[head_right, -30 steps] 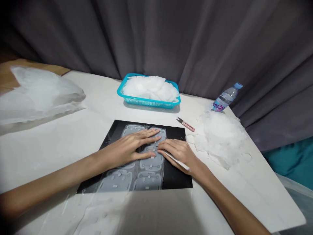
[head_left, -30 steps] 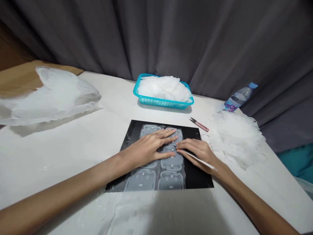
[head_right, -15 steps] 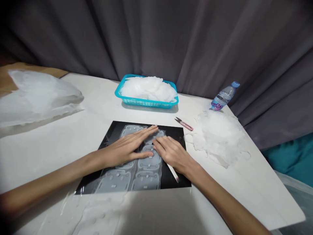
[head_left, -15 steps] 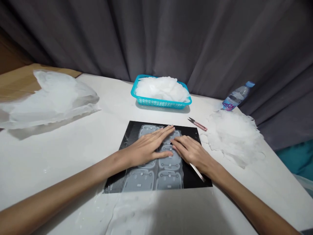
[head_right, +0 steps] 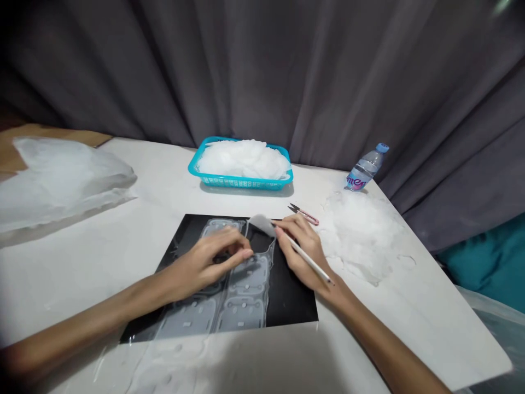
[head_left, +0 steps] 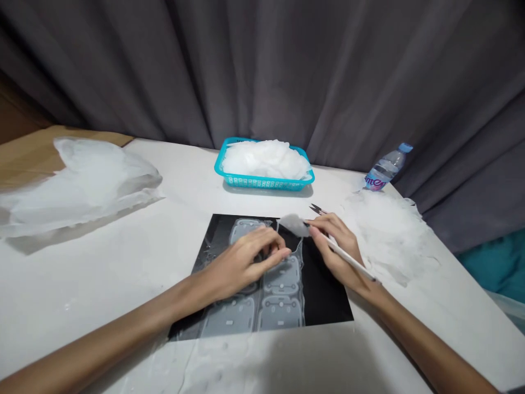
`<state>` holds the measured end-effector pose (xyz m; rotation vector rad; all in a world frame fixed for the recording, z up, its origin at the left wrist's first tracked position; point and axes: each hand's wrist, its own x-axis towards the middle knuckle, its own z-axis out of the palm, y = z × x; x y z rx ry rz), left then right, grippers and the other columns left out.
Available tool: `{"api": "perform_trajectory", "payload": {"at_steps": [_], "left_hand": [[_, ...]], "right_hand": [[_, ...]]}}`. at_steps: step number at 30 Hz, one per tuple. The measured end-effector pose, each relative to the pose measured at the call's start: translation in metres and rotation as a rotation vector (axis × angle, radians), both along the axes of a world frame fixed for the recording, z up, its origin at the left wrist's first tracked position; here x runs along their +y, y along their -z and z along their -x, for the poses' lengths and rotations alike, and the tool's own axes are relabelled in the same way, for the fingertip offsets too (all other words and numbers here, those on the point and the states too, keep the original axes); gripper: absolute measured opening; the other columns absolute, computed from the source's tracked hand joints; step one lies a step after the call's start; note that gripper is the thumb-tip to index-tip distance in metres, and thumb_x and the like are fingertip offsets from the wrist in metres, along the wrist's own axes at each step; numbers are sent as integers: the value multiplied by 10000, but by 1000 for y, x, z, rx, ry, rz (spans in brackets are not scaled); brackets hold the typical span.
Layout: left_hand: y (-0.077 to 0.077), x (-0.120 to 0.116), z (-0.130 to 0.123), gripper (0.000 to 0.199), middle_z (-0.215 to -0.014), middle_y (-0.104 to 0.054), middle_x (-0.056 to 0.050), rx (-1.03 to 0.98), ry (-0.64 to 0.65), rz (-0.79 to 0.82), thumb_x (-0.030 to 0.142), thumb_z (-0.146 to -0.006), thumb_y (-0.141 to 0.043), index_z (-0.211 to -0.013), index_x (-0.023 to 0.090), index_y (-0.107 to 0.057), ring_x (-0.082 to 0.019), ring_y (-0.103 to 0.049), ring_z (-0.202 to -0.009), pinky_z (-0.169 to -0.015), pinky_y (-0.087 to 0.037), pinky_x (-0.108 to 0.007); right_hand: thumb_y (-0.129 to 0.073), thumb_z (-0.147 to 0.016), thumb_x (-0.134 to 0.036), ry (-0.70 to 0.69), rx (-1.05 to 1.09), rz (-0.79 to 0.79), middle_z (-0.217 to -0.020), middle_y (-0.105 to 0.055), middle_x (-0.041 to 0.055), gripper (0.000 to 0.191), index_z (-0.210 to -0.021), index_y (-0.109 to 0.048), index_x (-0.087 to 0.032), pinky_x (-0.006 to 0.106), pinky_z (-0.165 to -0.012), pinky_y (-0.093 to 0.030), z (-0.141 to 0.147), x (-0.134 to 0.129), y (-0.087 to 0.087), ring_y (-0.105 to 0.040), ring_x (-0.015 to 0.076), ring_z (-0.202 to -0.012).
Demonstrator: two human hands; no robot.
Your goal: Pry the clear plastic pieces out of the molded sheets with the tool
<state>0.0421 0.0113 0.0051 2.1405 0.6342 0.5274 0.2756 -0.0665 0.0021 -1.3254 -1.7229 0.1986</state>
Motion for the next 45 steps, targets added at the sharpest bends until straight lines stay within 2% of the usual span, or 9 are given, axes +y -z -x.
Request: {"api": "perform_trajectory", "payload": {"at_steps": [3, 8, 12, 19, 24, 30, 35, 40, 45], "left_hand": [[-2, -7, -12, 574, -873, -714, -69, -129, 1, 557, 638, -1058, -380, -1040, 154, -688, -190, -648, -722, -635, -524, -302], [11, 2, -19, 397, -995, -765, -97, -308, -82, 930, 517, -945, -705, -999, 124, -728, -230, -713, -979, -907, -551, -325], [15, 7, -12, 338, -1143, -768, -91, -305, -50, 916, 407, -895, -789, -1116, 155, -747, -236, -712, -1052, -970, -528, -332], [10, 4, -8, 323, -990, -782, -66, -210, -120, 896, 418, -851, -797, -1040, 160, -764, -215, -712, -880, -797, -526, -288], [6, 1, -12, 312, -883, -735, -25, -254, -168, 891, 448, -820, -819, -915, 162, -738, -174, -667, -806, -753, -499, -252], [9, -2, -12, 386, -855, -717, -29, -237, -238, 868, 477, -769, -872, -905, 150, -720, -161, -642, -743, -676, -488, -241], [14, -2, -11, 412, -839, -701, -21, -233, -260, 808, 480, -745, -889, -891, 151, -690, -158, -633, -743, -668, -484, -239], [16, -1, -12, 415, -877, -679, -8, -229, -249, 723, 478, -766, -871, -924, 157, -662, -154, -621, -778, -686, -475, -235], [14, -2, -12, 431, -859, -628, 4, -179, -273, 605, 522, -781, -839, -897, 164, -628, -165, -592, -799, -683, -456, -241]], "right_hand": [[-553, -1046, -164, -125, 9, -3, -1040, -636, 64, 262, -1257, -686, -245, 325, -869, -553, 18, -11, 3, -659, 187, -965], [-547, -1030, -119, -314, -79, 1, -1046, -640, 95, 320, -1320, -657, -197, 329, -862, -568, 28, -19, 9, -671, 201, -952], [-572, -1026, -156, -329, 26, 96, -1026, -625, 61, 340, -1344, -645, -250, 329, -820, -560, 19, -16, 5, -651, 187, -919], [-434, -1083, -193, 42, -118, -44, -1113, -580, 86, 255, -1189, -655, -262, 532, -1055, -414, -2, -3, 23, -540, 267, -1128], [-371, -1106, -208, -125, -73, 72, -1291, -613, 86, 387, -1465, -471, -312, 486, -1052, -439, 0, 3, 34, -542, 256, -1213], [-632, -1023, -313, -248, 192, 315, -978, -717, 19, 388, -1389, -509, -285, 371, -808, -453, 0, 6, 25, -600, 210, -872], [-727, -965, -362, -315, 342, 385, -961, -721, 6, 523, -1414, -474, -271, 347, -816, -455, -1, 7, 23, -609, 184, -858], [-732, -964, -380, -286, 184, 380, -937, -686, 28, 264, -1205, -712, -275, 347, -789, -460, -4, 7, 24, -563, 197, -868], [-698, -989, -333, -276, 133, 339, -929, -665, 33, 180, -1153, -741, -272, 361, -802, -477, -5, 7, 25, -571, 204, -881]]}}
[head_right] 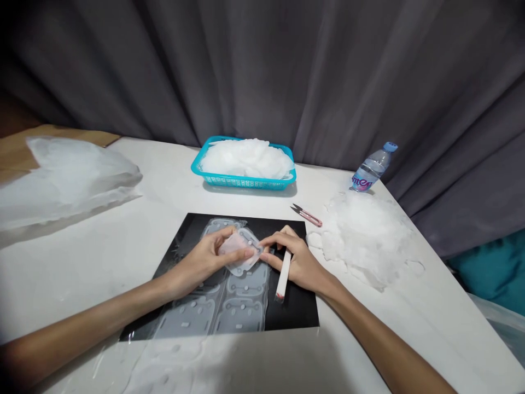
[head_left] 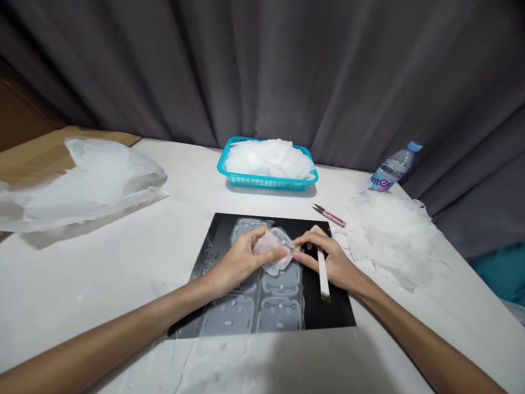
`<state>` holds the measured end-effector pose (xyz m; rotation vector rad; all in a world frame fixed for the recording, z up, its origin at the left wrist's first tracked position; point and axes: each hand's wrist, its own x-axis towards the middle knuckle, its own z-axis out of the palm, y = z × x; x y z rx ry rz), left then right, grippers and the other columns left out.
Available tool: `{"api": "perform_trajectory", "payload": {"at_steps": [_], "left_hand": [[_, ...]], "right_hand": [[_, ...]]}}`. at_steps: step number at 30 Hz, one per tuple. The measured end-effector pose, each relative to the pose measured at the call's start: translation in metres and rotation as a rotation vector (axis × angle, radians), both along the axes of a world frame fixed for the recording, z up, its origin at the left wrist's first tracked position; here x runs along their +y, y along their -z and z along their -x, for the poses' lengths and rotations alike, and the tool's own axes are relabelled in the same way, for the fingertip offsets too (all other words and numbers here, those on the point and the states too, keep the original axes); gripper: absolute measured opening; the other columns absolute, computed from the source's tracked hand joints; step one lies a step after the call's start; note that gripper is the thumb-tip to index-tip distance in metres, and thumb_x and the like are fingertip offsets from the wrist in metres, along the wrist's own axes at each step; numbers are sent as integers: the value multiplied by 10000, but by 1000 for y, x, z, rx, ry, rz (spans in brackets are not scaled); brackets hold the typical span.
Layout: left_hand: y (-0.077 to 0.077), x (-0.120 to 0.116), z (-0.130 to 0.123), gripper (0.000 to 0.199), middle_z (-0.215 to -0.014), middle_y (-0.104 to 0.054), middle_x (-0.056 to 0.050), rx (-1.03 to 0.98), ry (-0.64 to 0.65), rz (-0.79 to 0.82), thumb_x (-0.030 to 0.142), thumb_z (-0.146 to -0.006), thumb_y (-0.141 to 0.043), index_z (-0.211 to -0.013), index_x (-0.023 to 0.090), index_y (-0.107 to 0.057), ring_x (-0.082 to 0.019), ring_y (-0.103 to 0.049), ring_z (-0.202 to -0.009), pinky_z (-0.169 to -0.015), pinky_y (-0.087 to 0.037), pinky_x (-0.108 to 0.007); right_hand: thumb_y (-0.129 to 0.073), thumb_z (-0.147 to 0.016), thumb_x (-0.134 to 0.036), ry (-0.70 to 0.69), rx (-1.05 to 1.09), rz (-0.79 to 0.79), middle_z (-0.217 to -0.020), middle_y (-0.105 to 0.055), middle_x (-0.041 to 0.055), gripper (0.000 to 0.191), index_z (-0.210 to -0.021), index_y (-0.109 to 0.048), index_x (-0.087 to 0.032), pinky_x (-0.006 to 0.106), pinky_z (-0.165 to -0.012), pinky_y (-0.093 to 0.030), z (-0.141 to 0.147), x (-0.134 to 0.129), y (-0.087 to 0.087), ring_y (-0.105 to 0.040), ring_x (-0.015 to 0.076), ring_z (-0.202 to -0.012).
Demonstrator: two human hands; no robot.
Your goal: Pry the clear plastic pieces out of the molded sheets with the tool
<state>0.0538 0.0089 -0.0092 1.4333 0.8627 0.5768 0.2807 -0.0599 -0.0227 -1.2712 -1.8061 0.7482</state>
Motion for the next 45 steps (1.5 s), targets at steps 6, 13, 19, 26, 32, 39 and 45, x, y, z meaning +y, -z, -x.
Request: {"api": "perform_trajectory", "payload": {"at_steps": [6, 13, 19, 26, 32, 39, 45], "left_hand": [[-3, 0, 1, 412, -824, -606, 17, -25, 31, 30, 513, -794, -832, -884, 170, -624, -150, -577, -751, -654, -441, -230], [-12, -1, 2, 398, -789, -598, 26, -7, 31, 113, 478, -763, -852, -855, 167, -621, -151, -581, -739, -648, -435, -227], [-8, 1, 2, 412, -836, -662, 2, -26, 62, 157, 483, -755, -855, -905, 172, -630, -174, -628, -755, -683, -477, -257], [-14, 1, 1, 372, -780, -661, 31, -16, 119, 191, 419, -737, -870, -918, 175, -656, -151, -616, -710, -673, -465, -243], [-8, 0, 1, 361, -831, -709, -4, -42, 98, 195, 458, -757, -858, -915, 179, -693, -171, -649, -746, -683, -482, -248], [-11, 6, 5, 338, -818, -758, -38, -14, 243, 254, 454, -747, -880, -871, 165, -757, -167, -661, -707, -672, -490, -244], [-8, 10, 7, 400, -829, -760, -57, 41, 302, 216, 524, -756, -864, -904, 165, -765, -188, -674, -711, -647, -514, -260]], "right_hand": [[-668, -1006, -275, -26, -10, -29, -965, -703, 40, 119, -1102, -737, -259, 378, -832, -473, 2, 1, -4, -566, 217, -920], [-673, -991, -191, -57, -44, -84, -905, -709, 21, 73, -1021, -720, -239, 367, -808, -450, 4, 0, -9, -529, 210, -884], [-635, -983, -140, 16, -165, -222, -886, -679, 35, 93, -992, -668, -227, 373, -786, -465, 8, -1, -5, -529, 222, -894], [-609, -967, -117, 62, -252, -249, -878, -652, 45, 112, -971, -622, -228, 384, -778, -484, 11, -1, -2, -536, 237, -908], [-615, -967, -131, 32, -173, -195, -908, -656, 39, 102, -967, -615, -233, 370, -770, -490, 9, -1, -2, -544, 221, -899], [-602, -937, -111, 138, -262, -268, -849, -638, 42, 132, -897, -589, -236, 396, -763, -472, 10, 1, -2, -535, 244, -895], [-595, -945, -119, 72, -246, -281, -856, -660, 44, 121, -926, -612, -237, 394, -767, -481, 10, -2, -5, -540, 241, -891]]}}
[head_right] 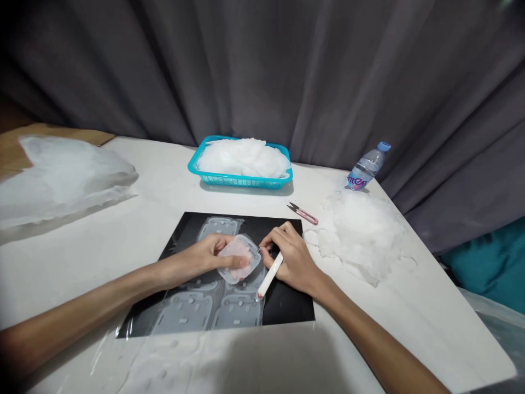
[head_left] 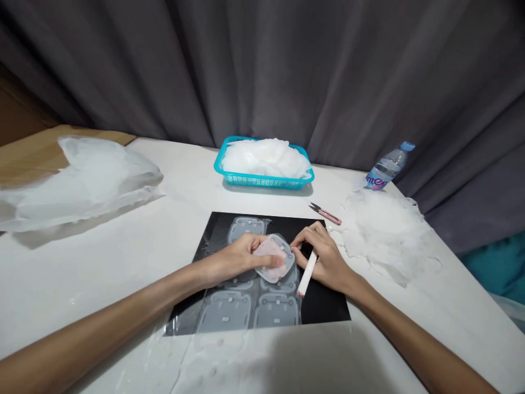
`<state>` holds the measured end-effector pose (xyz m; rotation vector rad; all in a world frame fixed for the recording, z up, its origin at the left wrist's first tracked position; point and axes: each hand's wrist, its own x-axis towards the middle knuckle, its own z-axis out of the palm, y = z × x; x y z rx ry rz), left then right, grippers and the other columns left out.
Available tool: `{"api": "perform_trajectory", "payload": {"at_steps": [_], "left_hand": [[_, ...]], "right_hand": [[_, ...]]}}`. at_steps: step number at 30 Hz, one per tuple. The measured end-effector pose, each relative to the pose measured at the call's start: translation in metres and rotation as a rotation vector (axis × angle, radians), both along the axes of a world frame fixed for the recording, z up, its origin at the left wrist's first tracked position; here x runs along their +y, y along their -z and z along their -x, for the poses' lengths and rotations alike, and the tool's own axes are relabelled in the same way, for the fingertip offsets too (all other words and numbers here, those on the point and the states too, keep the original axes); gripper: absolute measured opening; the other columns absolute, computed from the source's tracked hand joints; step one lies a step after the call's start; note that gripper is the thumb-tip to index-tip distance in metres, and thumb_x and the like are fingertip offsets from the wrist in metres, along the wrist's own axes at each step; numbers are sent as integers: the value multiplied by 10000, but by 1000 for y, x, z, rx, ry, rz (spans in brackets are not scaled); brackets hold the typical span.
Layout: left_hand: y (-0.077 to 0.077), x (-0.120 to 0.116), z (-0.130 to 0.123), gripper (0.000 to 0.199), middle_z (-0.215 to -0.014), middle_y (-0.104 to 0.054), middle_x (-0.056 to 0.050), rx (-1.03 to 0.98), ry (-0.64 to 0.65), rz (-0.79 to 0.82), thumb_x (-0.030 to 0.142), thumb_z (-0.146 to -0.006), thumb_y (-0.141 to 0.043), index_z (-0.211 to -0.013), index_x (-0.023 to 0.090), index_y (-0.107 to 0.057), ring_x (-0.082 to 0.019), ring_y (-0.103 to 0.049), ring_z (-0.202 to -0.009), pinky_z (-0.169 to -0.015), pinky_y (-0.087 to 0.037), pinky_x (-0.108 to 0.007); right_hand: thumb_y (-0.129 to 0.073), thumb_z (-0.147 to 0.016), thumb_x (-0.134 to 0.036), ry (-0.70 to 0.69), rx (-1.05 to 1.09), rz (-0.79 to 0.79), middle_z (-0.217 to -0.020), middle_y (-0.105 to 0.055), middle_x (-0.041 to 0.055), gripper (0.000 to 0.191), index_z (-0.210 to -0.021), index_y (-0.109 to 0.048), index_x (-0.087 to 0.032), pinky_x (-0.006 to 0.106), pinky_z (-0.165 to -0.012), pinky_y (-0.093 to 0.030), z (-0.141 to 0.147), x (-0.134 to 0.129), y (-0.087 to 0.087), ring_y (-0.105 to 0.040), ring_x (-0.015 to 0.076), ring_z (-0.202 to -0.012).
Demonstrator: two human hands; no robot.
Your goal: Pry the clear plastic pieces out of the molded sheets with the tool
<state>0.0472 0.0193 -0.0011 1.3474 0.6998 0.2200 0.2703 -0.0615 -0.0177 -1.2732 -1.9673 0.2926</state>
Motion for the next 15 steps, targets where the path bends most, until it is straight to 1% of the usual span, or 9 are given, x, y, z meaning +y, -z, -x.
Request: {"api": "perform_trajectory", "payload": {"at_steps": [3, 5, 7, 9, 12, 15], "left_hand": [[1, -2, -2, 395, -858, -753, -42, -39, -59, -5, 512, -766, -861, -924, 170, -744, -183, -669, -753, -691, -512, -257], [-1, -4, -3, 393, -859, -740, -35, -46, -74, -5, 516, -798, -836, -943, 165, -735, -175, -651, -754, -693, -494, -251], [-2, -5, -4, 386, -845, -718, -25, -61, -71, -19, 532, -858, -778, -945, 160, -729, -162, -628, -747, -689, -469, -241], [-3, -6, -4, 391, -843, -699, -18, -84, -84, -53, 549, -910, -716, -928, 158, -723, -154, -610, -753, -695, -453, -235], [-2, -9, -4, 393, -876, -694, -23, -99, -131, -93, 553, -933, -688, -948, 162, -724, -161, -606, -788, -708, -448, -236], [2, -12, -4, 379, -889, -695, -29, -97, -217, -105, 535, -907, -730, -962, 160, -724, -170, -611, -806, -700, -444, -238]], "right_hand": [[-598, -940, -136, -82, 43, 82, -905, -674, 44, 107, -938, -612, -242, 402, -801, -486, -4, 0, -1, -538, 241, -914], [-587, -954, -163, -110, 74, 131, -940, -673, 48, 86, -964, -618, -242, 412, -830, -486, -8, 1, 0, -537, 244, -938], [-565, -986, -202, -121, 119, 161, -954, -656, 52, 75, -983, -631, -238, 413, -845, -486, -11, 2, 0, -541, 242, -950], [-547, -1022, -253, -106, 171, 184, -942, -627, 52, 111, -982, -648, -230, 403, -836, -487, -12, 2, 0, -551, 231, -930], [-534, -1058, -321, -75, 220, 207, -866, -617, 43, 238, -878, -654, -223, 387, -809, -480, -9, 0, -1, -558, 217, -875], [-539, -1065, -359, -98, 216, 202, -790, -635, 41, 351, -754, -632, -225, 377, -780, -471, -6, -1, -2, -552, 219, -851]]}}
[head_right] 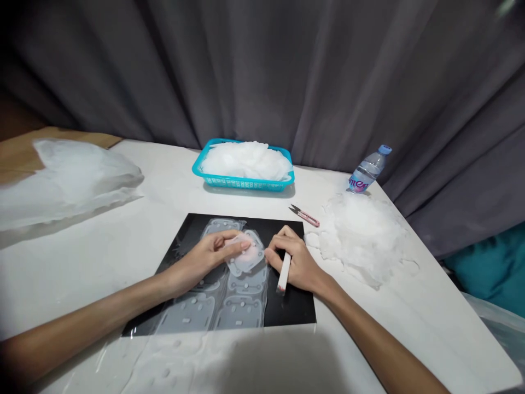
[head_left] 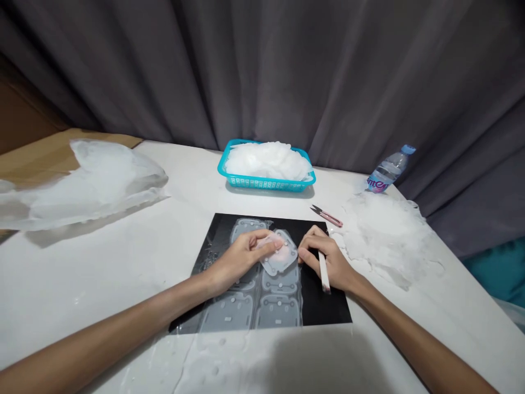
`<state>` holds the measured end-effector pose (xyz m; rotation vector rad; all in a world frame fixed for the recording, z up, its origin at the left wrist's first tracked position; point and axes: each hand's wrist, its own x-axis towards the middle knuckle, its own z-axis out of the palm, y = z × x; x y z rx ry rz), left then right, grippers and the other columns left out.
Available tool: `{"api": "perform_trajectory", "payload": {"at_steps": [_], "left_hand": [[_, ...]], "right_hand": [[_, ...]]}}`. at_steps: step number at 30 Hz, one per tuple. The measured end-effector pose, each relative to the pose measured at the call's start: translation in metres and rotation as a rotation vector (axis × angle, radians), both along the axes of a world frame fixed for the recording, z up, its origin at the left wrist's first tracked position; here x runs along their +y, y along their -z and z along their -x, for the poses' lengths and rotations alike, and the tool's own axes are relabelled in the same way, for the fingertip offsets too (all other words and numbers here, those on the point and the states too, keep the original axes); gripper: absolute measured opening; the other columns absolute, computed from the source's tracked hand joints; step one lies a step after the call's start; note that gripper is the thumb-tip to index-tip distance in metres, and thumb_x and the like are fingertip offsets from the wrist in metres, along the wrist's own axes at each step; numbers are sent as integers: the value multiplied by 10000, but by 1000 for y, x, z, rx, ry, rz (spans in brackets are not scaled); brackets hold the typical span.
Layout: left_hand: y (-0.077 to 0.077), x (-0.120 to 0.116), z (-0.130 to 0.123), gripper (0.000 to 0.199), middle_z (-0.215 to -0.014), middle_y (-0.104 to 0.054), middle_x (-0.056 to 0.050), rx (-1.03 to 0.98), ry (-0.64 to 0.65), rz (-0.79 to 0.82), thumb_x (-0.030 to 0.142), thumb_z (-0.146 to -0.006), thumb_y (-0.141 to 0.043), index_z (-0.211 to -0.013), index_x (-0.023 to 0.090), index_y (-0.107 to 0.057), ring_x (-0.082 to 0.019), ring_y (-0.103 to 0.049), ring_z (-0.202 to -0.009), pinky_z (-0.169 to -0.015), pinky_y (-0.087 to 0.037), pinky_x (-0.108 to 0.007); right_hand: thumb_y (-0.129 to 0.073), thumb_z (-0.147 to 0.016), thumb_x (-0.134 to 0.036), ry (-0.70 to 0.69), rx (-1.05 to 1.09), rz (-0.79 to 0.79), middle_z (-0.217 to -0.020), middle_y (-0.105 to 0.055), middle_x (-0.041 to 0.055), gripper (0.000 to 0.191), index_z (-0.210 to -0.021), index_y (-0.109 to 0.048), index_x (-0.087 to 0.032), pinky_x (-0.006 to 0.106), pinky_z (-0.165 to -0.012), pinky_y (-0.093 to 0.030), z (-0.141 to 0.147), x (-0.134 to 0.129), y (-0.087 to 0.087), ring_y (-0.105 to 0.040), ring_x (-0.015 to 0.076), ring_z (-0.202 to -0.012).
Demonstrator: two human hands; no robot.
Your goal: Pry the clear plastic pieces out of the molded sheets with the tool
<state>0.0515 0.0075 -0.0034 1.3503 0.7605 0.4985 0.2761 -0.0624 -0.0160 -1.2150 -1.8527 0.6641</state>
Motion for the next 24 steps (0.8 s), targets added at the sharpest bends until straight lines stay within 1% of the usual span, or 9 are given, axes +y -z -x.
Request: {"api": "perform_trajectory", "payload": {"at_steps": [3, 6, 9, 12, 15, 17, 19, 21, 24], "left_hand": [[4, -2, 0, 371, -885, -697, -33, -9, -49, -32, 515, -868, -777, -948, 156, -726, -174, -613, -800, -698, -446, -243], [4, -2, -1, 373, -845, -679, -24, 14, 4, -66, 516, -860, -778, -927, 152, -727, -164, -593, -757, -674, -436, -243], [3, -4, -1, 386, -738, -595, 15, 105, 67, -168, 530, -868, -754, -874, 145, -727, -124, -496, -660, -598, -361, -225], [2, -6, -1, 338, -683, -509, 45, 192, 160, -277, 491, -892, -720, -873, 154, -724, -105, -406, -618, -547, -280, -223], [1, -8, -1, 262, -687, -505, 52, 220, 219, -329, 422, -901, -702, -868, 162, -701, -105, -418, -625, -548, -288, -218], [1, -9, -1, 282, -692, -519, 51, 230, 229, -360, 441, -909, -699, -858, 164, -692, -109, -443, -632, -556, -306, -217], [0, -9, -1, 342, -677, -520, 52, 257, 219, -417, 503, -948, -660, -881, 172, -710, -109, -443, -618, -553, -302, -220], [-1, -8, 0, 381, -655, -527, 56, 273, 216, -461, 548, -996, -599, -960, 195, -738, -108, -439, -592, -553, -300, -223], [-1, -8, 2, 355, -649, -559, 63, 257, 249, -518, 538, -1031, -569, -1088, 234, -743, -110, -477, -582, -563, -330, -223]], "right_hand": [[-538, -1068, -363, 36, -20, -36, -781, -649, 41, 366, -744, -637, -225, 378, -777, -459, 1, 2, 1, -541, 220, -845], [-532, -1072, -387, 125, -7, -38, -837, -663, 44, 319, -829, -655, -221, 386, -795, -450, 1, 5, 0, -545, 215, -846], [-533, -1068, -403, 89, 2, 52, -854, -655, 41, 302, -870, -667, -218, 374, -788, -451, 4, 4, -3, -553, 209, -851], [-607, -1029, -342, 53, -9, 90, -825, -643, 25, 221, -858, -681, -224, 359, -788, -432, 10, 0, -5, -536, 204, -858], [-656, -990, -272, 46, 10, 95, -806, -626, 15, 145, -858, -700, -230, 351, -783, -420, 13, -4, -5, -522, 201, -852], [-660, -978, -247, 48, 36, 101, -807, -616, 14, 141, -844, -700, -231, 350, -779, -416, 13, -6, -6, -518, 199, -842], [-665, -962, -223, 50, 57, 105, -814, -622, 15, 135, -831, -696, -229, 352, -788, -413, 11, -7, -7, -517, 200, -846], [-674, -937, -190, 39, 61, 120, -809, -624, 13, 125, -818, -689, -225, 351, -798, -410, 8, -7, -10, -519, 200, -853], [-693, -898, -147, -9, 14, 198, -811, -600, 4, 120, -801, -681, -217, 335, -790, -411, 3, -8, -16, -530, 191, -852]]}}
